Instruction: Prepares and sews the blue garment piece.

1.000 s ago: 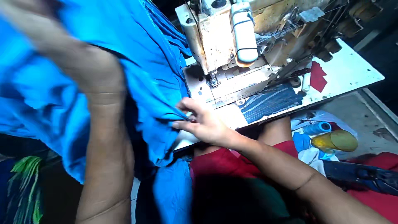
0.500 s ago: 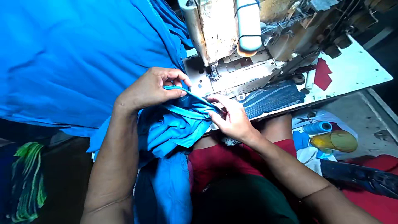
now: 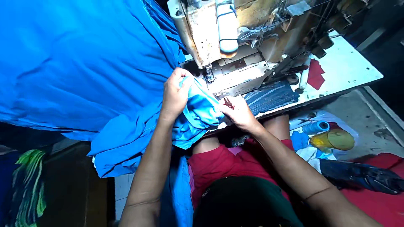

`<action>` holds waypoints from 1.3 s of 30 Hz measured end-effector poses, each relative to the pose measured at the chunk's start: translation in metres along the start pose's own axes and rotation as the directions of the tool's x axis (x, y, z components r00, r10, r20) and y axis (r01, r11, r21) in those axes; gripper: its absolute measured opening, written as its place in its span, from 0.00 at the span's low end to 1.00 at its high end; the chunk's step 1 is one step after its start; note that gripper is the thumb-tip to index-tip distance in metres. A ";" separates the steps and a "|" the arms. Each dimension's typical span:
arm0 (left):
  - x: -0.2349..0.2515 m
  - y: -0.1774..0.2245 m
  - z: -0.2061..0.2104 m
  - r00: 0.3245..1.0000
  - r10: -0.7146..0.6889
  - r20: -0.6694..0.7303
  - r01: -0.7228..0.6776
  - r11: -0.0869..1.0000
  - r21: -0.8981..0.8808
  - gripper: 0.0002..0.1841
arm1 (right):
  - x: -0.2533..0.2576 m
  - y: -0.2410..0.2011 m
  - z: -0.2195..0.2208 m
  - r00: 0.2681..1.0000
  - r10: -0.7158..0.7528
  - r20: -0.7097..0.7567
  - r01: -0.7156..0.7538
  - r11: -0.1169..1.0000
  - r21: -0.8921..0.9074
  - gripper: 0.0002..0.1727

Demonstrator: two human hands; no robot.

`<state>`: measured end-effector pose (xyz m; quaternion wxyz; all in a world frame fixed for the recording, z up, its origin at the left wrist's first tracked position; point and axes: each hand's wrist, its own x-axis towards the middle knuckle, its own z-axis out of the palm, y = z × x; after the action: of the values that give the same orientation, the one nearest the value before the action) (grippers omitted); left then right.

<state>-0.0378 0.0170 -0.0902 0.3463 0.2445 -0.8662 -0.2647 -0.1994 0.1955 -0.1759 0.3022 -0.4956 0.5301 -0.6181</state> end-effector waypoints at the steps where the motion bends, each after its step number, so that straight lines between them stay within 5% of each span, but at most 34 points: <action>1: 0.003 0.000 0.008 1.000 0.012 -0.010 -0.012 0.998 0.058 0.07 | 0.000 0.001 -0.002 1.000 0.002 -0.023 -0.002 1.000 -0.018 0.04; 6: 0.020 -0.011 0.029 1.000 0.026 0.014 -0.029 0.940 0.340 0.09 | -0.001 0.003 -0.004 0.996 -0.008 -0.084 0.011 0.999 0.041 0.17; 11: 0.038 -0.015 0.041 0.999 -0.040 -0.028 0.048 0.900 0.434 0.18 | 0.005 -0.002 -0.004 0.989 0.017 -0.144 -0.003 0.996 0.094 0.13; 18: 0.073 -0.042 0.053 0.999 -0.044 -0.030 0.051 0.954 0.295 0.30 | 0.028 -0.002 0.000 0.968 0.006 -0.250 -0.004 1.000 0.008 0.09; 21: 0.072 -0.035 0.050 0.992 0.087 -0.091 -0.074 0.988 0.135 0.24 | 0.024 -0.004 0.001 0.970 -0.001 -0.244 0.014 0.999 0.053 0.06; 24: 0.071 -0.031 0.049 0.995 0.069 -0.075 -0.057 0.985 0.160 0.19 | 0.020 -0.006 0.001 0.968 -0.002 -0.252 0.020 0.997 0.070 0.01; 33: 0.080 -0.041 0.052 0.993 0.062 -0.096 -0.067 0.997 -0.042 0.23 | 0.027 -0.009 0.001 0.975 -0.024 -0.220 0.025 1.000 0.002 0.02; 39: 0.058 -0.017 0.038 0.983 0.037 -0.178 0.004 0.975 0.220 0.23 | 0.022 -0.013 0.000 0.987 -0.037 -0.157 0.032 0.999 -0.036 0.07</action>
<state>-0.0988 -0.0197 -0.0966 0.3968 0.2971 -0.8570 -0.1412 -0.2047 0.1793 -0.1569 0.2405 -0.4592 0.5538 -0.6516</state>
